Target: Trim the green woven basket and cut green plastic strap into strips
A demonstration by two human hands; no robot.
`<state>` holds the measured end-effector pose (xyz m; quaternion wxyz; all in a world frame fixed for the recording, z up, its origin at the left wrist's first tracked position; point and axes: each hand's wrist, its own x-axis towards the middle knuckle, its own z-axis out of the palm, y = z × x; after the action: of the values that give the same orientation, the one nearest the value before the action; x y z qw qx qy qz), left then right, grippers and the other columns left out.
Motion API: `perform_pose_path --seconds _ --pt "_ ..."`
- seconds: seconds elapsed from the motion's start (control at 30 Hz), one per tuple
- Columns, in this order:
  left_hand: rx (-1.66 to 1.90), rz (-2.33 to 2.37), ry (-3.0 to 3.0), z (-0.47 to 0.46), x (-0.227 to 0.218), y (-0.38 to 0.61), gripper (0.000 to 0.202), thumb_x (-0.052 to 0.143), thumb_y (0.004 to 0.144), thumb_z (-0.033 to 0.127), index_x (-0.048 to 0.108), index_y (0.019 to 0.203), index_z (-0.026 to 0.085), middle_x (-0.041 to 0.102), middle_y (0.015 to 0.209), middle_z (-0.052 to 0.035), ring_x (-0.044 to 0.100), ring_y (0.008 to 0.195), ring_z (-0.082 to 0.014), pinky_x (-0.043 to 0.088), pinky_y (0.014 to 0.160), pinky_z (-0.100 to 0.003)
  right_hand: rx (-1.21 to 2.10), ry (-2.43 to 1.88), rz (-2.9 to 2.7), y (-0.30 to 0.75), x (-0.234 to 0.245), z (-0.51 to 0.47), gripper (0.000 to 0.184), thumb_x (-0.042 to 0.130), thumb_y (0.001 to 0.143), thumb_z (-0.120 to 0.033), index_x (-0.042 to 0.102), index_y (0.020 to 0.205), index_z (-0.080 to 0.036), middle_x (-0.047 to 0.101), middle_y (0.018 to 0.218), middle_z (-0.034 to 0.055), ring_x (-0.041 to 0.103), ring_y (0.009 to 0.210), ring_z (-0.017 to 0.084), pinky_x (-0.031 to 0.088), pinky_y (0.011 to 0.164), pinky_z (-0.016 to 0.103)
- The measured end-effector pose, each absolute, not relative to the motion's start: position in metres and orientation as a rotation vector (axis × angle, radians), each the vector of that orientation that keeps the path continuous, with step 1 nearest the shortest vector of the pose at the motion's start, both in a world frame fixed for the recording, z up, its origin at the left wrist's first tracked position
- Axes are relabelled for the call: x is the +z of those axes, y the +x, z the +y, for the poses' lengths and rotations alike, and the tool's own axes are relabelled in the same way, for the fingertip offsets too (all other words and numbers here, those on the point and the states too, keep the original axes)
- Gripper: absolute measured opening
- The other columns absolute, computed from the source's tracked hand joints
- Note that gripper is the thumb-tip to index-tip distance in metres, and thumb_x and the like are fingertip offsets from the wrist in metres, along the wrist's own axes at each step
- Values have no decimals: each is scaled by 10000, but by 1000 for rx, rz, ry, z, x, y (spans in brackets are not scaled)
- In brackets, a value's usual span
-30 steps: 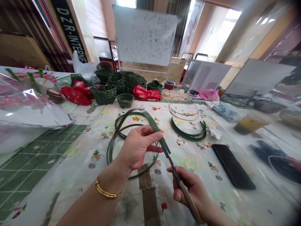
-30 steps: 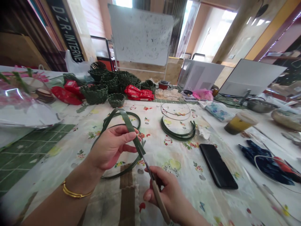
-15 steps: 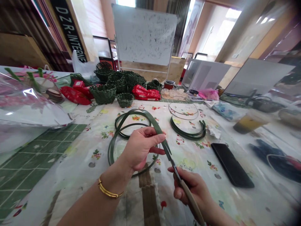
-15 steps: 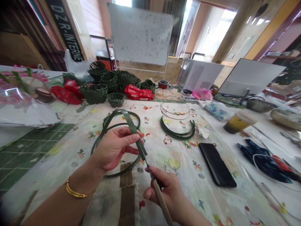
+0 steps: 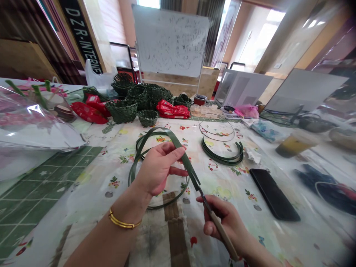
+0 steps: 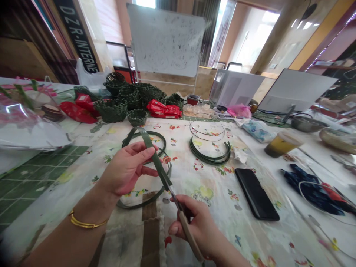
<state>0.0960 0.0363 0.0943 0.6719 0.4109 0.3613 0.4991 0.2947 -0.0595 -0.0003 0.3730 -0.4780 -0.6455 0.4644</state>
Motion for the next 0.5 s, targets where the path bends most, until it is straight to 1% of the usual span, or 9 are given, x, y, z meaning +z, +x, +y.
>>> perform_pose_path --seconds 0.07,0.17,0.33,0.5 --pt "1106 801 956 35 93 98 175 749 723 262 677 831 144 629 791 -9 630 701 -147 602 463 -267 1215 -1209 -1619 294 1 -60 604 710 698 -615 637 1111 -180 480 606 -41 404 545 122 340 510 244" --pt "1104 780 964 32 91 102 160 743 734 258 680 831 148 619 814 -7 611 703 -133 605 461 -260 1196 -1173 -1610 294 0 -61 582 699 722 -607 643 1119 -185 488 612 -37 417 547 120 350 509 241" --pt "1128 776 948 31 90 104 145 730 749 247 671 829 141 612 820 -20 603 751 -147 606 459 -255 1102 -1089 -1661 295 1 -62 551 686 757 -584 644 1136 -186 513 586 -39 422 521 109 353 493 232" --pt "1144 771 948 30 91 104 142 732 745 234 676 831 136 609 850 -29 603 778 -158 612 456 -264 1106 -1044 -1680 293 3 -65 495 661 804 -544 636 1153 -194 520 561 -50 408 476 91 342 461 214"
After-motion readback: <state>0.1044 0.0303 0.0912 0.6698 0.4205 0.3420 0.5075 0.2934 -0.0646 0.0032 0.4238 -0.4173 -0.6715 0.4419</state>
